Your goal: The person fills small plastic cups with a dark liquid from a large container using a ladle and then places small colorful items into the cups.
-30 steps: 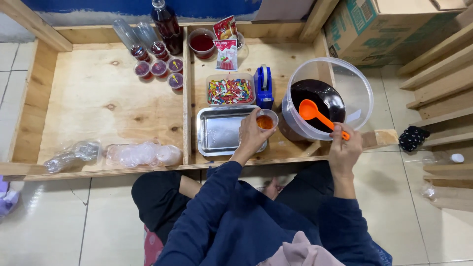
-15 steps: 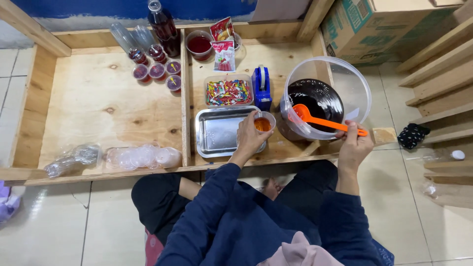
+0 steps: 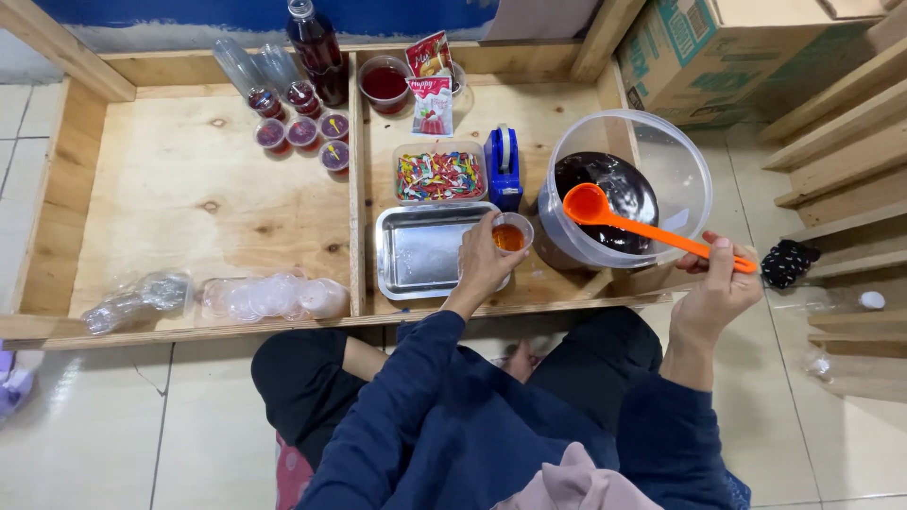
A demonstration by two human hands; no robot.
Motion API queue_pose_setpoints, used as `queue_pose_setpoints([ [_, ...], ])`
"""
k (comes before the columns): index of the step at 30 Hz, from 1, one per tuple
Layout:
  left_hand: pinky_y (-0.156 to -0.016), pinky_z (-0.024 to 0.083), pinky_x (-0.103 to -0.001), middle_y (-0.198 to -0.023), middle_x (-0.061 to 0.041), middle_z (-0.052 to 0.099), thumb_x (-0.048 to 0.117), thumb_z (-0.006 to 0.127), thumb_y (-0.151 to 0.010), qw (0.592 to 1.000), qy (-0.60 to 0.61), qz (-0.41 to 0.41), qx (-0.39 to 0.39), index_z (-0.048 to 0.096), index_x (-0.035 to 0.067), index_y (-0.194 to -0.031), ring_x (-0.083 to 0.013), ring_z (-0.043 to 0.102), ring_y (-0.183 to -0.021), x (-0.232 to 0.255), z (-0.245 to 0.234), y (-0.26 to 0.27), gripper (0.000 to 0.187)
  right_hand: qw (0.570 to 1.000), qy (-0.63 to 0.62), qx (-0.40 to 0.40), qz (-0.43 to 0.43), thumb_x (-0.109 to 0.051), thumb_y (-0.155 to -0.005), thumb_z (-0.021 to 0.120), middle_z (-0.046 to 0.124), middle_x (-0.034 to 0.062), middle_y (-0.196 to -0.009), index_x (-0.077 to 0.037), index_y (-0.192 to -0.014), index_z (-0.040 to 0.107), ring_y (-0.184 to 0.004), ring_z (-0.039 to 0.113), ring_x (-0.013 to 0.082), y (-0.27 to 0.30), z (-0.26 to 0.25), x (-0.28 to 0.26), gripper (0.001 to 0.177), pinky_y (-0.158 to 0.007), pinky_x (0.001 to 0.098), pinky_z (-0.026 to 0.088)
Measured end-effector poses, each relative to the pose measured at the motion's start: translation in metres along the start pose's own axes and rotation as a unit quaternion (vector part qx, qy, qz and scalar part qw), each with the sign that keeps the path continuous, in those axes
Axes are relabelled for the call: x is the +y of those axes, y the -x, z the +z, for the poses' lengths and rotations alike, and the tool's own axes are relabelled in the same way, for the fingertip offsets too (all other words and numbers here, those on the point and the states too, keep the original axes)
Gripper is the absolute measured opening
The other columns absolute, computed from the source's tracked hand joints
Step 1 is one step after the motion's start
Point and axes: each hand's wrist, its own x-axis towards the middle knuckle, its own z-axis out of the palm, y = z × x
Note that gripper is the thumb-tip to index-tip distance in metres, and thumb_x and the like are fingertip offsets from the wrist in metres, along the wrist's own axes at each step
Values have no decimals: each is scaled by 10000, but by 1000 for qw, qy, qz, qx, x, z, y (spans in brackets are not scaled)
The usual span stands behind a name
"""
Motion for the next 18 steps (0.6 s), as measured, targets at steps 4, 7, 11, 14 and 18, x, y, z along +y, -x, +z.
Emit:
queue_pose_setpoints([
  [4,-983,430,-492,-1363,-151,586,465,842,-715,1000,8,-20,-4,442,155,-1462,-398,512,-1239,1,-5,-2,903,999,-12,-32,-29,-155,-1114,582,601,162,-1033,0,-922,572,-589,615,196,10,11,-12,247,-571,268,533],
  [7,-965,433,-494,-1308,-162,609,497,828,-706,1000,-2,-21,3,447,164,-1449,-414,537,-1188,-6,-4,-4,899,998,-33,-49,37,-193,-1112,580,643,108,-779,21,-1052,659,-600,600,159,23,25,-23,236,-605,233,551],
  [11,-1012,431,-573,-1317,-183,582,449,878,-691,999,45,-17,8,432,162,-1472,-449,520,-1282,-17,-1,-3,944,995,-46,-81,-47,-90,-1092,613,585,148,-607,52,-1064,701,-563,621,185,41,44,-30,169,-602,239,467],
  [14,-1018,431,-570,-1320,-172,582,450,877,-693,999,44,-23,9,430,170,-1475,-441,520,-1285,-17,-5,-2,943,991,-35,-111,-66,-77,-1089,612,595,155,-603,61,-1064,706,-551,604,180,48,50,-19,169,-570,244,461],
  [18,-1028,430,-561,-1332,-157,580,470,875,-691,998,48,-31,9,443,176,-1470,-436,515,-1299,-15,-10,0,938,985,-5,-137,-106,-70,-1080,633,628,150,-603,43,-1067,730,-541,579,157,56,55,-19,149,-531,238,455],
])
